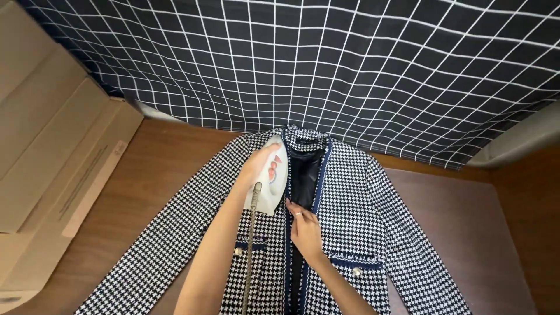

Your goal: Selecting a checkered blazer from a garment rack and ironing it on a table

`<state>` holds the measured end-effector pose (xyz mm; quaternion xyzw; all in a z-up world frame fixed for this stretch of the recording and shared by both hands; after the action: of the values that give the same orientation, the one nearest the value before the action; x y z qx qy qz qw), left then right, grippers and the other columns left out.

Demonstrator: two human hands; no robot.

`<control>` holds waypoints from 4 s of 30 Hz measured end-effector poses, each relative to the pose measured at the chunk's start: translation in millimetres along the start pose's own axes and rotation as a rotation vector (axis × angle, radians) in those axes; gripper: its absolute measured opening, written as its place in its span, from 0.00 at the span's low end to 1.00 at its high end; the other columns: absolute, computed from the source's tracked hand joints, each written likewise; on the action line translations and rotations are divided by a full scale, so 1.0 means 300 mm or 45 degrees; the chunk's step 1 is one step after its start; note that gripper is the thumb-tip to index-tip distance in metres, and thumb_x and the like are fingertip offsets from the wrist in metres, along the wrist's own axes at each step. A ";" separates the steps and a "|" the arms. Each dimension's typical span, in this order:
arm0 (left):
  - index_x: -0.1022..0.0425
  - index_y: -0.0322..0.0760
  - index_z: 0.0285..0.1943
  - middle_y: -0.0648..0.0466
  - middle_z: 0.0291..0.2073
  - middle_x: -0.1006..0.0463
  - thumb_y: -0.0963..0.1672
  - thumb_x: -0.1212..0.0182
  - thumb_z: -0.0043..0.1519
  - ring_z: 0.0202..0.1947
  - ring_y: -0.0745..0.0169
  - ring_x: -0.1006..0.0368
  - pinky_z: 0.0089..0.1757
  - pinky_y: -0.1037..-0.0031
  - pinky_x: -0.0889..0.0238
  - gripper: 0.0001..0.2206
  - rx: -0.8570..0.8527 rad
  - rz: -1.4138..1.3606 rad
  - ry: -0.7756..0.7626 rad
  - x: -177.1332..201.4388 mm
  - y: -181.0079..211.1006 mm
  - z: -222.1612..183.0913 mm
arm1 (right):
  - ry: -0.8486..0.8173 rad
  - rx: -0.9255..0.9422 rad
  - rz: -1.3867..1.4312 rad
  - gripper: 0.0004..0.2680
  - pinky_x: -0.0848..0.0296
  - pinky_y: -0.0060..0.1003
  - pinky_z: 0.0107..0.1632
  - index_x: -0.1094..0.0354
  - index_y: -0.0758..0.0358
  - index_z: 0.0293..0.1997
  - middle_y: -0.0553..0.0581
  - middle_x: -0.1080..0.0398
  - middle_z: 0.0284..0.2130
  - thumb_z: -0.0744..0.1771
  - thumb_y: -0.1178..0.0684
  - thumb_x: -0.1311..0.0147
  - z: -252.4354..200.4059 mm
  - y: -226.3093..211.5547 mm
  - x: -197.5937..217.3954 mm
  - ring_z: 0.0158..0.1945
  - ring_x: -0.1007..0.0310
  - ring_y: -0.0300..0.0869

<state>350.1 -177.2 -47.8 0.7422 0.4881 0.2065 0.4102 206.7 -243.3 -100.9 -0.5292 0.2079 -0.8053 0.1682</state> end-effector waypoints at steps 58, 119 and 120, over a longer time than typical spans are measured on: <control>0.32 0.23 0.35 0.46 0.15 0.31 0.48 0.45 0.51 0.09 0.62 0.34 0.12 0.75 0.35 0.18 -0.129 -0.144 0.449 0.142 -0.146 -0.098 | 0.135 -0.181 -0.094 0.10 0.33 0.35 0.45 0.46 0.53 0.39 0.40 0.29 0.39 0.59 0.63 0.57 -0.007 -0.036 0.089 0.38 0.29 0.40; 0.31 0.28 0.28 0.49 0.11 0.37 0.49 0.40 0.46 0.09 0.65 0.41 0.11 0.76 0.45 0.16 -0.043 -0.084 0.156 0.069 -0.109 0.118 | 0.210 -0.237 0.124 0.12 0.31 0.35 0.33 0.43 0.57 0.36 0.50 0.44 0.21 0.54 0.64 0.50 -0.038 0.080 0.031 0.29 0.35 0.44; 0.31 0.28 0.29 0.49 0.11 0.36 0.48 0.40 0.46 0.09 0.65 0.40 0.12 0.76 0.45 0.16 -0.035 -0.088 0.169 0.071 -0.103 0.141 | 0.209 -0.220 0.123 0.13 0.32 0.36 0.34 0.43 0.56 0.36 0.51 0.44 0.21 0.54 0.64 0.50 -0.038 0.071 0.034 0.29 0.35 0.45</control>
<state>372.0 -169.6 -99.3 0.7038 0.5367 0.2476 0.3942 193.4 -264.8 -108.0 -0.4634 0.3148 -0.8159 0.1432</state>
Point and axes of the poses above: each hand's wrist, its own z-axis towards the middle knuckle, its own x-axis out of the back of the hand, y = z × x, the point moved 10 cm from there along z, towards the middle knuckle
